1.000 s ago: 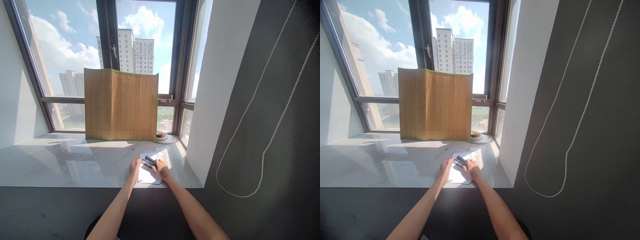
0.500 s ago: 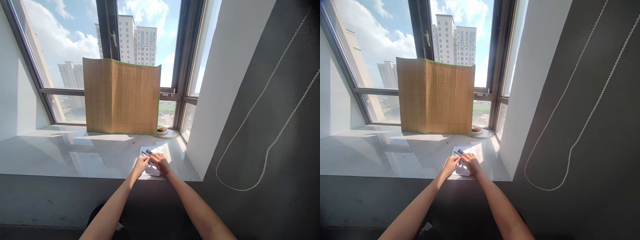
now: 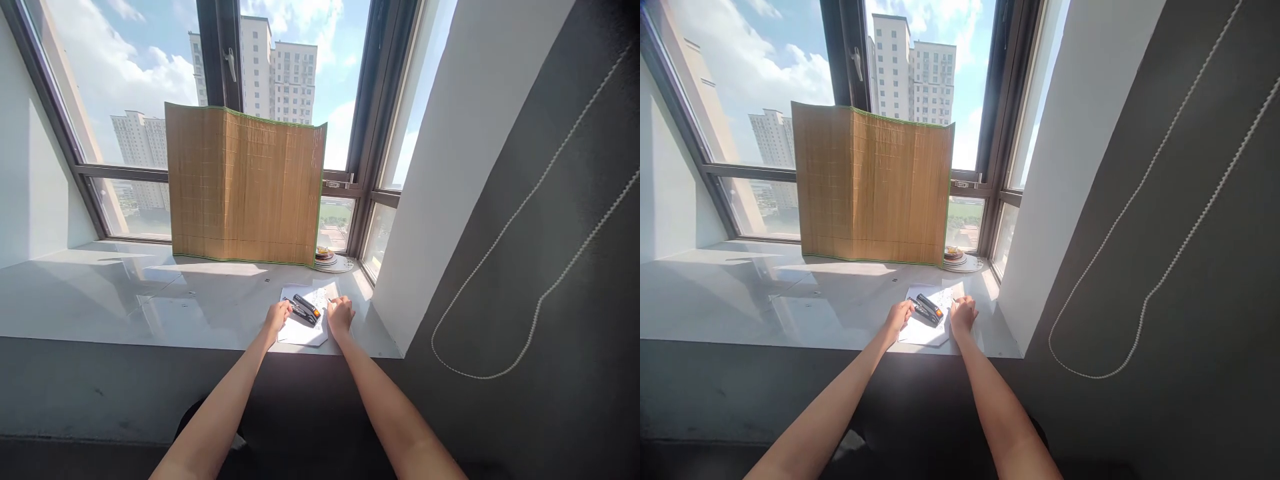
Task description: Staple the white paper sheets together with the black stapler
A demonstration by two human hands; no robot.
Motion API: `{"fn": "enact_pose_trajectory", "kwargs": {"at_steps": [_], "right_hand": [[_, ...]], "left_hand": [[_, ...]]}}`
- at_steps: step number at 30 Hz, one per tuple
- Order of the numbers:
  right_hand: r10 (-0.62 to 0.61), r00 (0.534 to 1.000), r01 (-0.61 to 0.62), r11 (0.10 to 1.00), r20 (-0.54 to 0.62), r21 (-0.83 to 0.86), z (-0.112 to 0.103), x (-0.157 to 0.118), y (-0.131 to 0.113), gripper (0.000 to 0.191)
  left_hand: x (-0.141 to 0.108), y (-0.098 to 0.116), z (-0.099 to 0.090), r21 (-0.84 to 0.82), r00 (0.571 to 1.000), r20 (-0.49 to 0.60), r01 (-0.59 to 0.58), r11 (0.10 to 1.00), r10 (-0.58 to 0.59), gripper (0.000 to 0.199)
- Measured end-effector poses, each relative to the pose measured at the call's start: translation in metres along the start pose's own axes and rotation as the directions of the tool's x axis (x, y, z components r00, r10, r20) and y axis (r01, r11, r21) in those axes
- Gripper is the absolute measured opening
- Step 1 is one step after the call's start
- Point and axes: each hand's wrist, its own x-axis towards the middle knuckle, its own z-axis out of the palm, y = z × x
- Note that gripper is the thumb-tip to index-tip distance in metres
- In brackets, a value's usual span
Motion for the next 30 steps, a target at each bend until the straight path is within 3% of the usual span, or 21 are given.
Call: {"fn": "enact_pose_trajectory", "kwargs": {"at_steps": [4, 8, 12, 15, 18, 20, 23, 30], "right_hand": [[0.184, 0.980, -0.181, 0.982, 0.076, -0.050, 0.000, 0.016, 0.003, 0.022], [0.221, 0.961, -0.206, 0.973, 0.167, -0.102, -0.003, 0.042, 0.003, 0.022], [0.220, 0.955, -0.186, 0.967, 0.197, -0.174, -0.009, 0.060, 0.001, 0.035], [0.192, 0.962, -0.153, 0.968, 0.196, -0.197, -0.010, 0.056, 0.000, 0.045], [0.098, 0.972, -0.053, 0.977, 0.213, -0.208, -0.007, 0.039, 0.000, 0.031], [-0.005, 0.975, 0.052, 0.977, 0.221, -0.206, -0.003, 0.026, 0.003, 0.025], [-0.144, 0.967, 0.194, 0.951, 0.211, -0.240, 0.003, 0.013, 0.007, 0.028], [-0.205, 0.960, 0.258, 0.914, 0.192, -0.314, 0.015, 0.016, 0.019, 0.031]], "left_hand": [[-0.004, 0.002, 0.003, 0.028, 0.999, 0.034, 0.003, 1.000, -0.004, 0.043], [-0.003, 0.000, 0.004, 0.036, 0.999, 0.041, -0.005, 0.999, 0.003, 0.046], [-0.001, -0.002, 0.003, 0.052, 0.999, 0.044, -0.016, 0.999, 0.014, 0.048], [-0.004, -0.001, 0.003, 0.054, 0.999, 0.035, -0.014, 0.998, 0.013, 0.046], [-0.007, 0.000, 0.004, 0.040, 1.000, -0.013, -0.008, 0.999, 0.009, 0.046], [-0.004, 0.002, 0.002, 0.085, 0.993, -0.107, -0.030, 0.996, 0.039, 0.047], [0.016, 0.009, -0.011, 0.271, 0.963, -0.237, -0.061, 0.961, 0.128, 0.047], [0.107, 0.026, -0.076, 0.655, 0.954, -0.209, -0.028, 0.755, 0.217, 0.011]]}}
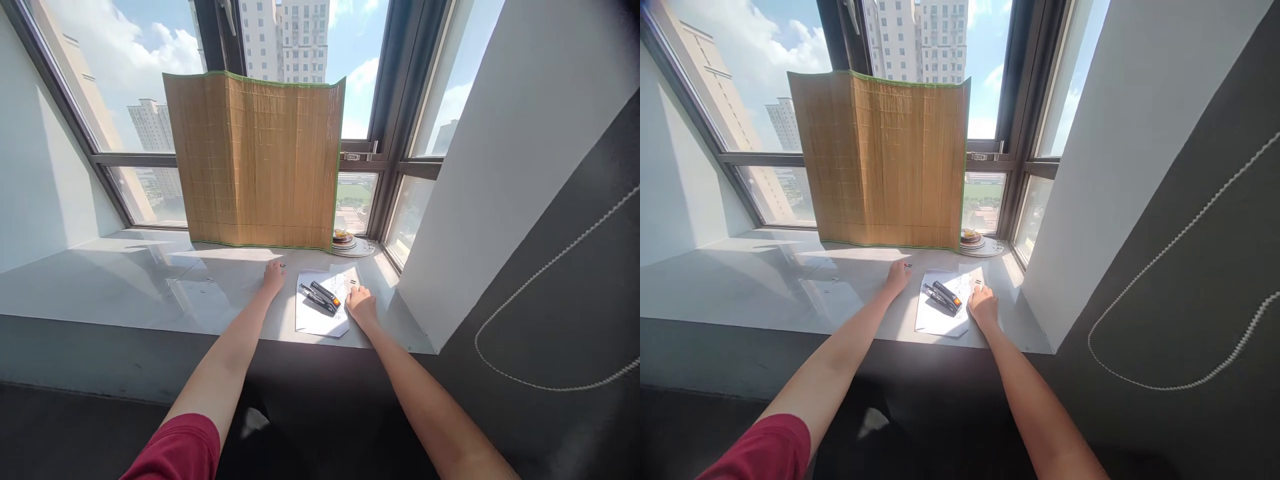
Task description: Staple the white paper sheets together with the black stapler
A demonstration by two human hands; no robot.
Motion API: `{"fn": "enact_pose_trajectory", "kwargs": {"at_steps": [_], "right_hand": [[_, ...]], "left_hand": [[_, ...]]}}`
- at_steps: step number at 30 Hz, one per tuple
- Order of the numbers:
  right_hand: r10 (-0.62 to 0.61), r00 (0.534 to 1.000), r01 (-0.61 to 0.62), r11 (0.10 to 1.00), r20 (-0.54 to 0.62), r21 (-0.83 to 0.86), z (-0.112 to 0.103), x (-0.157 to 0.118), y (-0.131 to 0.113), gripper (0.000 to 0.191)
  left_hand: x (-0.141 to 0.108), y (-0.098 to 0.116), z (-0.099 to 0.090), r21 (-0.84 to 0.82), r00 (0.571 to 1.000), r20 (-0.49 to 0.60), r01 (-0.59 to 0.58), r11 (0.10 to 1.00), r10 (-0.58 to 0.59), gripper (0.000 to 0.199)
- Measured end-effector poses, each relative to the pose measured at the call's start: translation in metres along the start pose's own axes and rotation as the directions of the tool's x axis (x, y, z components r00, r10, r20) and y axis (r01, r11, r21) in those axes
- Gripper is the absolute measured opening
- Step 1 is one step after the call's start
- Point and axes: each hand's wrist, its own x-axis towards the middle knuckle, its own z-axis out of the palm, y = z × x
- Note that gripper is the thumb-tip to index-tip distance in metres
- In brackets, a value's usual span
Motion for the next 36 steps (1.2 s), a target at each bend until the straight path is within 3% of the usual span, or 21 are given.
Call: {"fn": "enact_pose_trajectory", "kwargs": {"at_steps": [4, 10, 15, 21, 25, 29, 33, 36], "right_hand": [[-0.013, 1.000, 0.013, 1.000, 0.003, -0.013, 0.005, 0.002, 0.004, 0.030], [-0.023, 1.000, 0.023, 1.000, -0.003, -0.016, 0.008, 0.001, 0.004, 0.030], [-0.020, 1.000, 0.020, 1.000, -0.015, 0.000, 0.003, -0.002, 0.002, 0.030], [-0.018, 0.999, 0.019, 0.999, -0.032, 0.043, -0.004, -0.006, 0.002, 0.031], [-0.113, 0.989, 0.134, 0.959, -0.099, 0.248, -0.010, -0.004, -0.006, 0.024], [-0.195, 0.976, 0.219, 0.842, -0.101, 0.493, -0.008, -0.001, -0.026, 0.027], [-0.281, 0.959, 0.264, 0.849, -0.033, 0.457, -0.003, -0.005, -0.041, 0.032], [-0.348, 0.938, 0.319, 0.855, -0.004, 0.409, -0.001, -0.010, -0.042, 0.025]], "left_hand": [[0.025, -0.025, 0.005, 0.161, 0.990, 0.138, -0.064, 0.985, 0.042, 0.033], [0.019, -0.039, 0.018, 0.286, 0.955, 0.272, -0.199, 0.937, 0.120, 0.043], [-0.006, -0.037, 0.015, 0.338, 0.944, 0.268, -0.281, 0.898, 0.194, 0.042], [-0.058, -0.041, 0.010, 0.396, 0.946, 0.197, -0.318, 0.862, 0.259, 0.046], [-0.083, -0.040, 0.009, 0.411, 0.945, 0.182, -0.324, 0.852, 0.272, 0.047], [-0.089, -0.033, 0.008, 0.414, 0.951, 0.199, -0.302, 0.858, 0.239, 0.045], [-0.089, -0.032, 0.007, 0.422, 0.946, 0.211, -0.314, 0.850, 0.244, 0.042], [-0.090, -0.033, 0.007, 0.421, 0.945, 0.172, -0.325, 0.847, 0.278, 0.037]]}}
